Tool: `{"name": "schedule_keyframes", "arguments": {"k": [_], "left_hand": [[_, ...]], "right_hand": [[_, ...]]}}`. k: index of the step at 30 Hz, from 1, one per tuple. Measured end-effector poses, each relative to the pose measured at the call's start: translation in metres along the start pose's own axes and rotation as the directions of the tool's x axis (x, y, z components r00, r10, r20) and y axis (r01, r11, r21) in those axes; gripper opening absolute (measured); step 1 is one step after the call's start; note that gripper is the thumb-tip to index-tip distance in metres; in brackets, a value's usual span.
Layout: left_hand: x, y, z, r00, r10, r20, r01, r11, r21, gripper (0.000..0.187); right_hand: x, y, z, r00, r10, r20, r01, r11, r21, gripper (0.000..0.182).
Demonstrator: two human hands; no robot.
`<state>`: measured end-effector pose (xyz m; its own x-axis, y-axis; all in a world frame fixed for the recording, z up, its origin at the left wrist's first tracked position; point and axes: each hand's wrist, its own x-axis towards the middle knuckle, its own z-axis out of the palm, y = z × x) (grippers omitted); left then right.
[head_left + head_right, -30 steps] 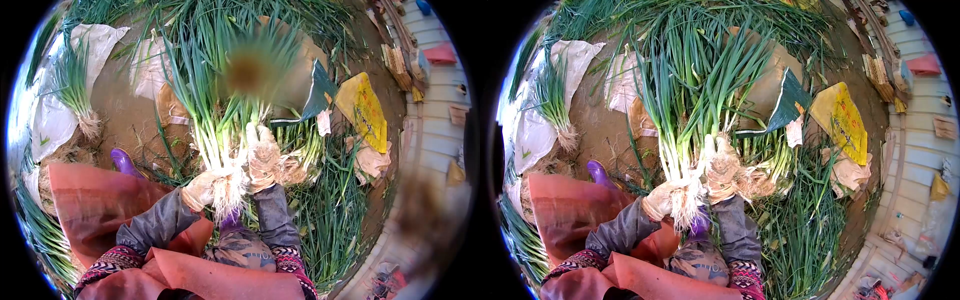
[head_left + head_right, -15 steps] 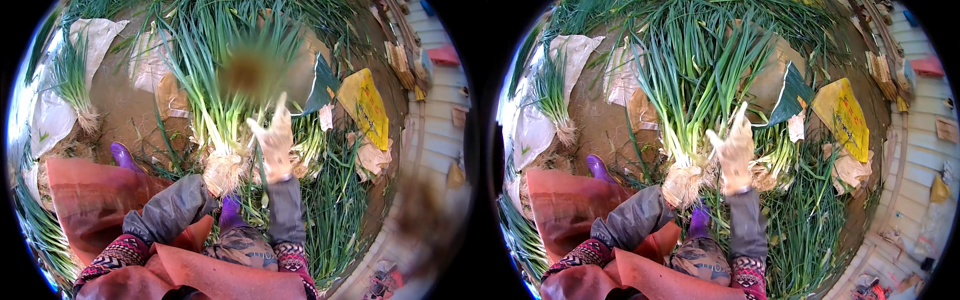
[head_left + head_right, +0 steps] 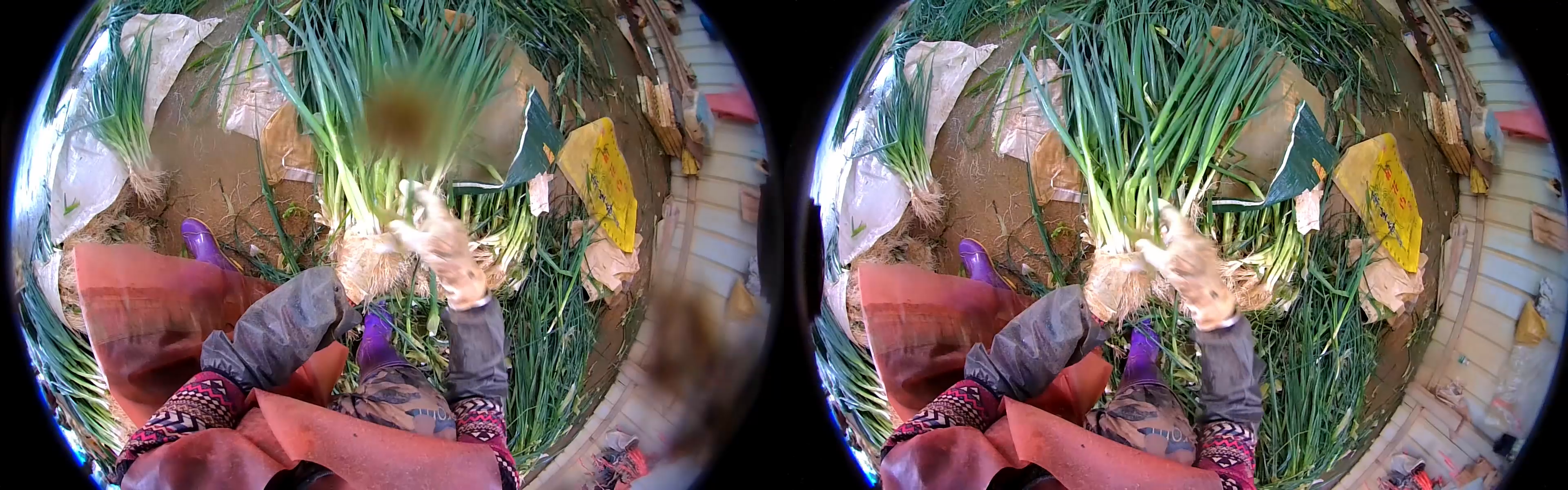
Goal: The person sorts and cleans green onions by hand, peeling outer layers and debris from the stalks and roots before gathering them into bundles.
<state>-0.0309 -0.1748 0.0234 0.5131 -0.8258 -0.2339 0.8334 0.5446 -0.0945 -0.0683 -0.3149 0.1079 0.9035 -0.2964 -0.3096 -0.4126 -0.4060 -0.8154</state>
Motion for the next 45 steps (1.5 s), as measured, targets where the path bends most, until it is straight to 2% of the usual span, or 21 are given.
{"name": "schedule_keyframes", "arguments": {"k": [2, 4, 6, 13, 14, 16, 18, 20, 22, 24, 26, 30, 31, 33, 35, 36, 37, 38, 40, 42, 45], "left_hand": [[-0.007, 0.000, 0.018, 0.995, 0.035, -0.098, -0.018, 0.985, 0.170, 0.030], [-0.011, 0.007, 0.027, 0.975, 0.099, -0.199, -0.026, 0.940, 0.339, 0.031], [-0.013, 0.014, 0.029, 0.911, 0.122, -0.395, 0.090, 0.874, 0.478, 0.034], [-0.020, 0.003, 0.029, 0.917, 0.199, -0.346, 0.031, 0.830, 0.558, 0.035], [-0.020, 0.006, 0.027, 0.893, 0.226, -0.389, 0.056, 0.802, 0.595, 0.034], [-0.018, 0.011, 0.026, 0.900, 0.214, -0.379, 0.024, 0.845, 0.535, 0.033], [-0.013, 0.013, 0.038, 0.918, 0.254, -0.305, -0.090, 0.882, 0.463, 0.033], [-0.009, 0.013, 0.026, 0.915, 0.253, -0.314, -0.097, 0.894, 0.437, 0.035], [-0.011, 0.014, 0.014, 0.882, 0.233, -0.409, 0.079, 0.784, 0.616, 0.035], [-0.011, 0.015, 0.009, 0.903, 0.246, -0.351, 0.053, 0.749, 0.661, 0.033], [-0.008, 0.019, 0.019, 0.889, 0.259, -0.378, 0.015, 0.809, 0.588, 0.032], [0.002, 0.029, 0.031, 0.909, 0.176, -0.378, -0.005, 0.912, 0.411, 0.031], [0.004, 0.037, 0.026, 0.955, 0.135, -0.264, 0.088, 0.720, 0.688, 0.030], [0.001, 0.036, 0.018, 0.899, -0.008, -0.437, 0.201, 0.896, 0.396, 0.026], [-0.004, 0.051, 0.044, 0.936, 0.077, -0.344, 0.181, 0.731, 0.657, 0.026], [-0.011, 0.059, 0.025, 0.982, 0.099, -0.158, 0.022, 0.778, 0.628, 0.026], [-0.017, 0.072, 0.051, 0.981, -0.050, -0.185, 0.126, 0.896, 0.426, 0.027], [-0.026, 0.075, 0.062, 0.970, 0.012, -0.243, 0.090, 0.911, 0.403, 0.028], [-0.039, 0.079, 0.047, 0.960, -0.050, -0.275, 0.162, 0.902, 0.400, 0.030], [-0.052, 0.061, 0.024, 0.942, -0.089, -0.324, 0.204, 0.917, 0.342, 0.030], [-0.069, 0.045, 0.014, 0.910, -0.128, -0.395, 0.279, 0.893, 0.353, 0.030]], "right_hand": [[0.013, 0.037, 0.020, 0.969, -0.245, 0.031, 0.247, 0.954, -0.168, 0.038], [0.003, -0.020, -0.005, 0.922, 0.268, 0.279, -0.379, 0.768, 0.516, 0.031], [-0.010, -0.025, -0.012, 0.987, 0.116, 0.114, -0.156, 0.475, 0.866, 0.022], [0.065, 0.007, 0.015, 0.934, 0.315, -0.169, -0.273, 0.933, 0.232, 0.030], [0.070, 0.025, 0.021, 0.928, 0.214, -0.305, -0.274, 0.946, -0.170, 0.028], [0.054, 0.015, 0.012, 0.967, -0.008, -0.256, -0.006, 0.998, -0.056, 0.030], [0.040, -0.005, 0.009, 0.974, 0.224, -0.032, -0.200, 0.918, 0.343, 0.032], [0.042, 0.010, 0.022, 0.950, 0.297, -0.093, -0.257, 0.917, 0.304, 0.034], [0.051, -0.011, 0.022, 0.929, -0.281, -0.242, 0.079, 0.787, -0.611, 0.035], [0.067, 0.017, 0.034, 0.971, -0.179, -0.156, 0.054, 0.806, -0.589, 0.031], [0.073, 0.018, 0.047, 0.798, -0.520, -0.306, 0.261, 0.755, -0.602, 0.023], [0.036, -0.015, 0.038, 0.983, -0.183, 0.004, 0.177, 0.954, 0.241, 0.011], [0.016, -0.045, 0.021, 0.999, -0.020, 0.026, -0.001, 0.778, 0.628, 0.020], [-0.028, -0.029, 0.004, 0.995, 0.032, -0.094, 0.071, 0.436, 0.897, 0.023], [-0.078, 0.000, -0.019, 0.993, 0.065, -0.102, 0.104, -0.028, 0.994, 0.023], [-0.107, 0.021, -0.031, 0.934, 0.357, -0.002, -0.172, 0.453, 0.875, 0.027], [-0.136, 0.043, -0.043, 0.783, 0.614, 0.099, -0.569, 0.642, 0.515, 0.033], [-0.160, 0.071, -0.028, 0.649, 0.751, 0.121, -0.759, 0.627, 0.174, 0.023], [-0.166, 0.073, -0.019, 0.756, 0.631, -0.175, -0.588, 0.536, -0.605, 0.033], [-0.124, 0.067, 0.003, 0.961, -0.102, -0.258, -0.031, 0.885, -0.464, 0.041], [-0.014, 0.034, 0.032, 0.969, 0.170, -0.181, -0.136, 0.973, 0.184, 0.027]]}}
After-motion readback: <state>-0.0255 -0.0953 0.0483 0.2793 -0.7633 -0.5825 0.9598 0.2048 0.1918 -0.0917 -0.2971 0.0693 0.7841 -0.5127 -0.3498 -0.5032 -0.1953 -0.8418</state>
